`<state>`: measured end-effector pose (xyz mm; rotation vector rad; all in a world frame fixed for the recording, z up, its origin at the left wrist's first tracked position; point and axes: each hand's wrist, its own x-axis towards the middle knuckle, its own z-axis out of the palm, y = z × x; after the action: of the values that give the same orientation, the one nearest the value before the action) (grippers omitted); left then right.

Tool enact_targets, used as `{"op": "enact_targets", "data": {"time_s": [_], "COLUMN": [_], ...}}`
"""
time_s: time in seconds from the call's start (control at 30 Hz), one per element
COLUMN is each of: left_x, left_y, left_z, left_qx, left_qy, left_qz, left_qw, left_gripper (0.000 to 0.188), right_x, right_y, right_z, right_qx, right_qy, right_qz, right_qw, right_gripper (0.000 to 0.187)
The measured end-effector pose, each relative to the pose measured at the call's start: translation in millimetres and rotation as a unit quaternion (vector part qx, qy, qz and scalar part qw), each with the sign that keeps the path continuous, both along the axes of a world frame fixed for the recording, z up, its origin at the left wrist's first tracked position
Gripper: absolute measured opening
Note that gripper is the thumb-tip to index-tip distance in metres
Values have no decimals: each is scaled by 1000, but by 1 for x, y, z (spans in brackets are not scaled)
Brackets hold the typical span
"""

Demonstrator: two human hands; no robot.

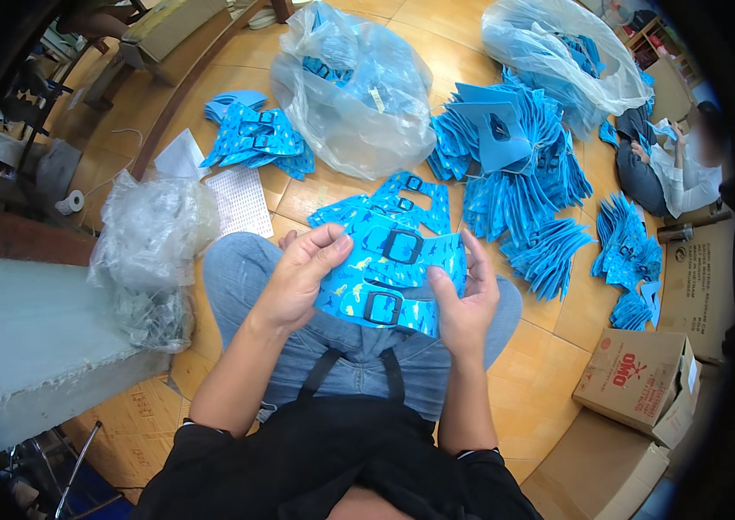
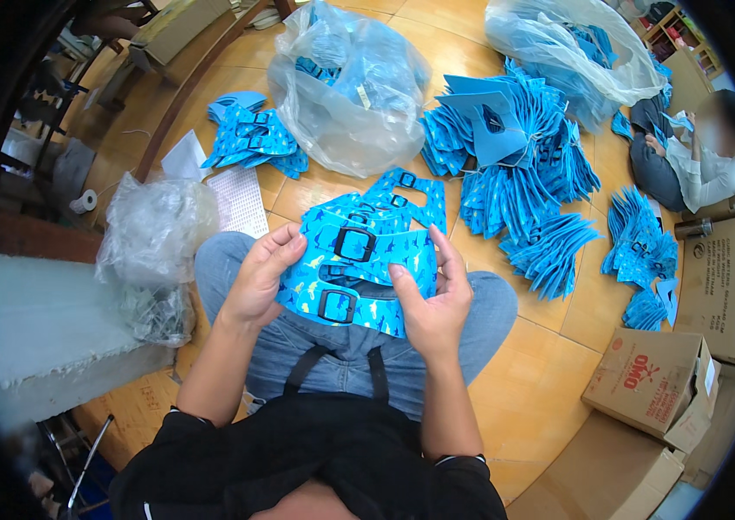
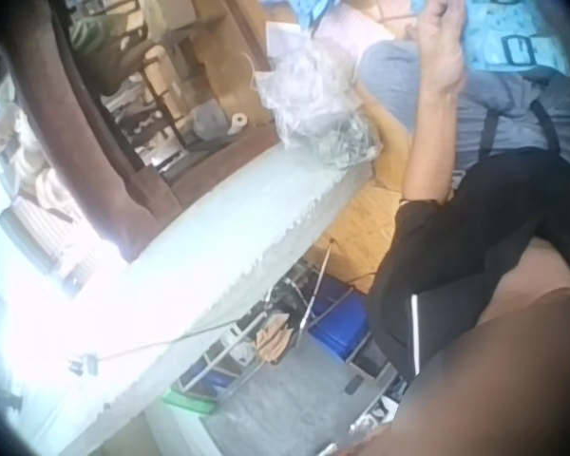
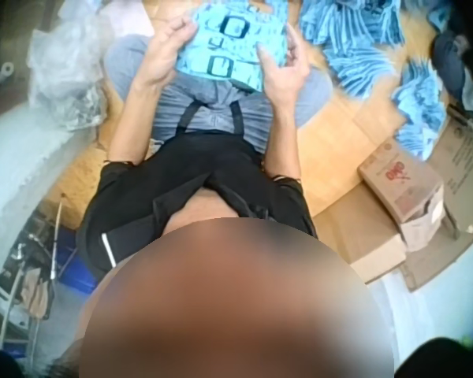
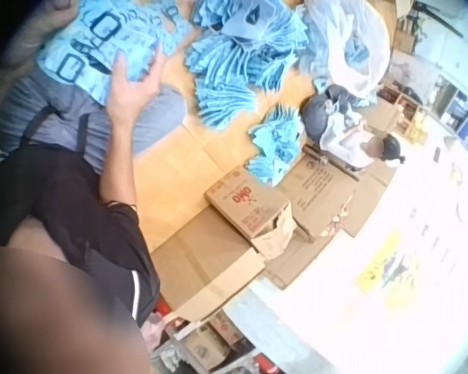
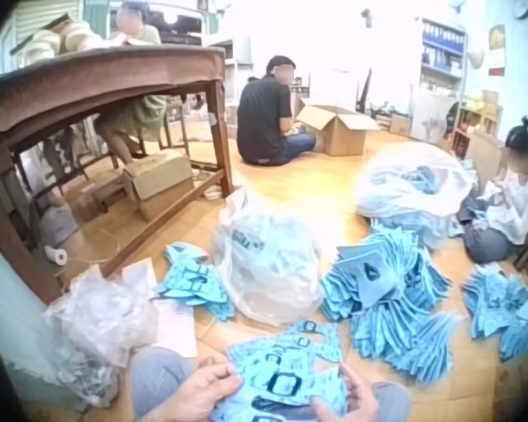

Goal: The person sits on the floor and assembles blue pet harnesses by hand, attaching black plastic buckles to the fabric straps. They handle each harness individually, threading the straps through the buckles and securing them. Completed harnesses are placed in a pile on the floor.

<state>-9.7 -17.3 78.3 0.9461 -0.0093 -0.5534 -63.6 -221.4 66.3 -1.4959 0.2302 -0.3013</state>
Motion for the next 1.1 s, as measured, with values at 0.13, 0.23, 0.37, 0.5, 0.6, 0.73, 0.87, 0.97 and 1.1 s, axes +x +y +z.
{"op": "enact_targets", "data": {"time_s": [0.13,0.23,0.37,0.5,0.6,0.73,0.87,0.97,1.1], "left_x": [-2,-2,2,5,5,3,-11,-15,-17], "left_y": [2,1,6,12,5,-2,-12,-24,-26], "left_z": [-1,1,10,21,28,44,53,44,31], "left_qx": [-10,-4,56,114,183,607,505,531,485], "left_qy": [-2,1,-60,-94,-127,-538,-515,-497,-474], "left_qz": [-1,6,13,-12,-12,173,152,148,67], "left_qw": [1000,1000,997,989,975,559,676,670,732], "left_gripper": [15,15,15,21,25,32,28,27,28], "right_x": [-1,-2,-3,-5,-6,-2,-6,-10,-10], "right_y": [0,3,-4,-3,3,6,14,21,20], "right_z": [5,6,12,15,12,9,9,11,16], "right_qx": [-2,30,-262,-255,-21,81,72,129,197], "right_qy": [-20,16,12,-92,-22,31,13,30,56], "right_qz": [6,27,80,47,125,118,69,104,139], "right_qw": [1000,999,962,961,992,989,995,986,969], "right_gripper": [60,58,48,38,27,20,19,19,21]}}
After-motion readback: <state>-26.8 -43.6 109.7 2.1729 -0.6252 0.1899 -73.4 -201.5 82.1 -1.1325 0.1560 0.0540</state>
